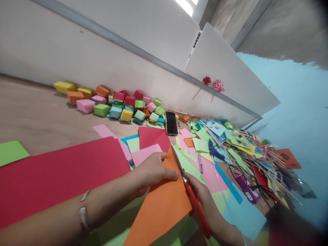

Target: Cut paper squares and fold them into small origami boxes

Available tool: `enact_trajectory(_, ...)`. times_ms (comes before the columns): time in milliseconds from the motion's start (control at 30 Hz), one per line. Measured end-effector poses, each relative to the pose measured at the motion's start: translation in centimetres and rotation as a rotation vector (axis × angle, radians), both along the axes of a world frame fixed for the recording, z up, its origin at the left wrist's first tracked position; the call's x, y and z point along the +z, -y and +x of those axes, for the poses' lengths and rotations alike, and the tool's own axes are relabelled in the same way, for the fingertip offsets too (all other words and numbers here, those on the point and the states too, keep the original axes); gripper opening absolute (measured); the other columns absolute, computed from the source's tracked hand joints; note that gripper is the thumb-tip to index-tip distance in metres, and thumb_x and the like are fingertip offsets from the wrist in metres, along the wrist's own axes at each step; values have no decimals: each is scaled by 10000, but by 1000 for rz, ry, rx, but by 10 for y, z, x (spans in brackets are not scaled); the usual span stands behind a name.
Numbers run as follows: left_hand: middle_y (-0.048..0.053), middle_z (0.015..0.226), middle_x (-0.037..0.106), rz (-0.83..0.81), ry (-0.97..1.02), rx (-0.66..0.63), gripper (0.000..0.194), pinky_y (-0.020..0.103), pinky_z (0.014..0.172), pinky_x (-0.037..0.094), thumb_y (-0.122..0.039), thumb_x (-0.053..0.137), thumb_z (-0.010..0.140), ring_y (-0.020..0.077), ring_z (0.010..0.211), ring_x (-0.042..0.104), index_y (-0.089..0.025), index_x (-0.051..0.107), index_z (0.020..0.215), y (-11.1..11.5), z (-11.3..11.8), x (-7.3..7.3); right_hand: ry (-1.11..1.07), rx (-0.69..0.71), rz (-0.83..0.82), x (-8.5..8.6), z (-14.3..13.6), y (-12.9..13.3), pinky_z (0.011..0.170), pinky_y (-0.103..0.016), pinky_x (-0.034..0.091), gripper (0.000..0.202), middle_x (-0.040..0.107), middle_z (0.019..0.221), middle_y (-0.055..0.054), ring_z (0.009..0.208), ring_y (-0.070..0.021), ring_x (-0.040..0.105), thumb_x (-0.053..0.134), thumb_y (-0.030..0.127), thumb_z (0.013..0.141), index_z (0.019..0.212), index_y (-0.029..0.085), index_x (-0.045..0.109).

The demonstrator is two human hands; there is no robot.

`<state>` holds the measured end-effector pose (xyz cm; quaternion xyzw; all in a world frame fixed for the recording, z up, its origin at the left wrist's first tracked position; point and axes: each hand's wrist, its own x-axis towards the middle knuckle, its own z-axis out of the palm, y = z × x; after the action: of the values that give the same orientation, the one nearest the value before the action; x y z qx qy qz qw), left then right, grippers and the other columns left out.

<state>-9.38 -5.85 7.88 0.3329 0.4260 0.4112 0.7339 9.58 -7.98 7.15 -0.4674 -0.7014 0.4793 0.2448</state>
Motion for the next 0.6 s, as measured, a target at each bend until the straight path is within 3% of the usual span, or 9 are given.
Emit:
enact_trajectory(267,71,829,781,2,17,-5,463,437,709,602,-208,814,447,329,754,743,-154,702,893,0,1,-3,31,-7,25,3,-1,-1,782,-296,532,340,706,1053,-79,860,-202,654,591,328,835,1142,184,617)
enact_trajectory(367,65,803,778,0,10,7,429,424,694,601,-213,809,455,322,738,742,-159,706,868,0,2,-5,79,-24,-2,-5,2,0,619,-271,522,378,679,794,-28,657,-167,614,596,344,823,1167,187,592)
enact_trajectory(467,58,776,774,7,17,10,412,399,684,599,-192,798,456,308,729,741,-157,716,859,0,2,-4,94,-73,-99,-11,4,1,416,-219,417,398,563,643,40,470,-115,509,587,366,823,1181,196,559)
enact_trajectory(600,62,731,766,25,7,32,376,359,617,599,-168,805,474,281,661,736,-139,714,838,1,-4,7,88,-172,-93,2,8,-20,363,-187,348,426,455,560,100,384,-72,415,673,410,772,1114,190,549)
